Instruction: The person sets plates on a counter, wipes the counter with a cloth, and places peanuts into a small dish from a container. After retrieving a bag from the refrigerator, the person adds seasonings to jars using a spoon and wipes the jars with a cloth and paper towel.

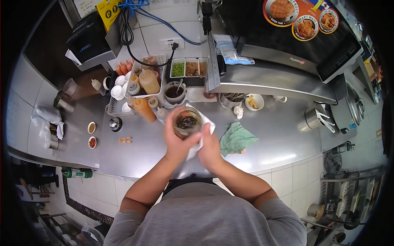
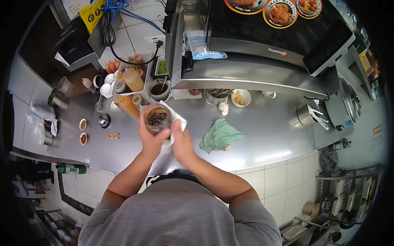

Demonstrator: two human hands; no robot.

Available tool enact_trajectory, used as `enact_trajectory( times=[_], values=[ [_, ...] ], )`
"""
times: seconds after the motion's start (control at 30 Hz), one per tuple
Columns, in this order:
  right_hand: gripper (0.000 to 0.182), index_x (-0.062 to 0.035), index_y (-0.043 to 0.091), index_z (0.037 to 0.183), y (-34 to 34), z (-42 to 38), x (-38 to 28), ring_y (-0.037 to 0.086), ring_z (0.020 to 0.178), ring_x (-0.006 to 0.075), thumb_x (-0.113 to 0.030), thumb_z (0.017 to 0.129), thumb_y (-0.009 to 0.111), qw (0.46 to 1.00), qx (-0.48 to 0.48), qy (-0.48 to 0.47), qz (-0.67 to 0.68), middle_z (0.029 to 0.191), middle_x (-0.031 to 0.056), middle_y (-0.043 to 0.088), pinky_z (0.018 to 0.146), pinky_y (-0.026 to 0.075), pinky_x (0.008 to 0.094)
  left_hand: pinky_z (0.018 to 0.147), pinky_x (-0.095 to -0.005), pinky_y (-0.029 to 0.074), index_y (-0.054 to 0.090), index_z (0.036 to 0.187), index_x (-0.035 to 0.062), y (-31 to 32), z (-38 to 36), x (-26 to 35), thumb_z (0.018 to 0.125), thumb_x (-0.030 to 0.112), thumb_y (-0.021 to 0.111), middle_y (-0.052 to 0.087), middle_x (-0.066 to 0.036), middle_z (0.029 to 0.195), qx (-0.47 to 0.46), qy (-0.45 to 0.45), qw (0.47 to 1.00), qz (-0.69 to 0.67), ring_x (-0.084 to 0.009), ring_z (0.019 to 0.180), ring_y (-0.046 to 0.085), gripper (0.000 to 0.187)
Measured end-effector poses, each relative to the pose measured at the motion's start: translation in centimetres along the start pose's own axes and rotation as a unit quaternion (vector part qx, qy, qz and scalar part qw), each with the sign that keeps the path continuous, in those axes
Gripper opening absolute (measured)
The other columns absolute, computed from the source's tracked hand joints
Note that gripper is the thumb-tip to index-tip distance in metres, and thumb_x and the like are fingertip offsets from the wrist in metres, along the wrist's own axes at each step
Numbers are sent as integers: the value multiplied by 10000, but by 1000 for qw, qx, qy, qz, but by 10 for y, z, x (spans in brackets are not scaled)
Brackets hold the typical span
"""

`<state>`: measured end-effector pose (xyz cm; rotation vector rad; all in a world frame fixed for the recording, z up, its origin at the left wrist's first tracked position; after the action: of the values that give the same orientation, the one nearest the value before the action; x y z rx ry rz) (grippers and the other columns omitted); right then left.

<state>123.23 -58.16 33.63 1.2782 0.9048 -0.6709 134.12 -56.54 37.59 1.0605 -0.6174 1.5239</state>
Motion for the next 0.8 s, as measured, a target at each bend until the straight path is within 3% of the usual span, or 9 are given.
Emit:
enact_trajectory(
  times=[0.13, 0.33, 0.43, 0.47, 0.53, 0.6, 0.67, 0.73, 0.8],
  values=[
    [523, -21, 568, 1096, -11, 1, 24, 620, 930, 148, -503, 957, 423, 957, 3, 254, 138, 1030, 75, 625, 796, 515, 307, 884, -427, 372, 482, 1177, 41, 19, -10, 32, 504, 366, 863, 565, -122, 1026, -46, 222, 937, 264, -322, 958, 513, 839],
    [384, -15, 603, 1000, -42, 3, 72, 626, 781, 140, -366, 982, 448, 956, 78, 246, 139, 923, 41, 647, 705, 521, 297, 917, -442, 364, 470, 1192, 30, 5, -33, -19, 500, 378, 878, 540, -139, 1098, 9, 201, 930, 309, -323, 1033, 482, 874],
    [310, -23, 605, 1018, -76, 6, 114, 645, 764, 220, -289, 973, 453, 978, 47, 196, -51, 885, 76, 667, 699, 516, 339, 931, -451, 361, 456, 1209, 24, -1, -33, -45, 531, 364, 873, 516, -157, 1148, -12, 125, 936, 330, -334, 1056, 469, 866],
    [284, -26, 600, 1039, -80, 12, 112, 645, 780, 255, -265, 950, 477, 951, -3, 182, -250, 882, 101, 667, 707, 513, 359, 939, -448, 363, 453, 1215, 24, -8, -32, -56, 545, 347, 871, 512, -162, 1156, -13, 93, 941, 325, -338, 1066, 468, 853],
    [265, -32, 590, 1081, -94, 24, 101, 646, 811, 326, -218, 903, 524, 779, -99, 133, -605, 877, 153, 667, 723, 506, 400, 954, -443, 367, 448, 1228, 23, -27, -36, -82, 573, 312, 865, 504, -171, 1173, -17, 25, 949, 314, -347, 1086, 466, 829],
    [296, -71, 613, 1090, -111, 41, 72, 625, 829, 383, -157, 806, 608, 756, -51, 28, -652, 935, 216, 645, 725, 501, 420, 945, -404, 392, 447, 1241, 28, -47, -48, -103, 581, 254, 863, 505, -156, 1158, -17, -21, 945, 325, -321, 1078, 491, 812],
    [350, -77, 613, 1090, -138, 75, 44, 632, 833, 381, -138, 748, 652, 721, 27, -94, -686, 927, 177, 664, 729, 501, 437, 952, -371, 415, 446, 1263, 27, -66, -63, -120, 597, 203, 856, 510, -146, 1173, -14, -56, 941, 333, -296, 1086, 518, 802],
    [329, -63, 592, 1093, -136, 119, -5, 603, 937, 379, -114, 769, 589, 735, 85, -27, -672, 905, 214, 646, 775, 484, 439, 971, -366, 408, 438, 1281, 26, -78, -71, -133, 599, 198, 857, 507, -150, 1200, -9, -100, 941, 324, -297, 1116, 512, 819],
    [306, -64, 601, 1074, -113, 156, -42, 604, 917, 369, -118, 773, 597, 706, 87, -113, -694, 895, 202, 646, 771, 483, 431, 986, -362, 403, 431, 1297, 23, -87, -80, -147, 601, 193, 857, 503, -154, 1225, -8, -137, 939, 314, -298, 1139, 507, 833]
  ],
)
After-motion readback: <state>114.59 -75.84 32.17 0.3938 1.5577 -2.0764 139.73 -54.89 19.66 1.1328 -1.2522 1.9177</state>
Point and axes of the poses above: each hand's wrist, its own z-axis towards the middle knuckle, its own y-axis out of the palm, x = y × z, the point moved 9 cm from there along z, towards the middle knuckle
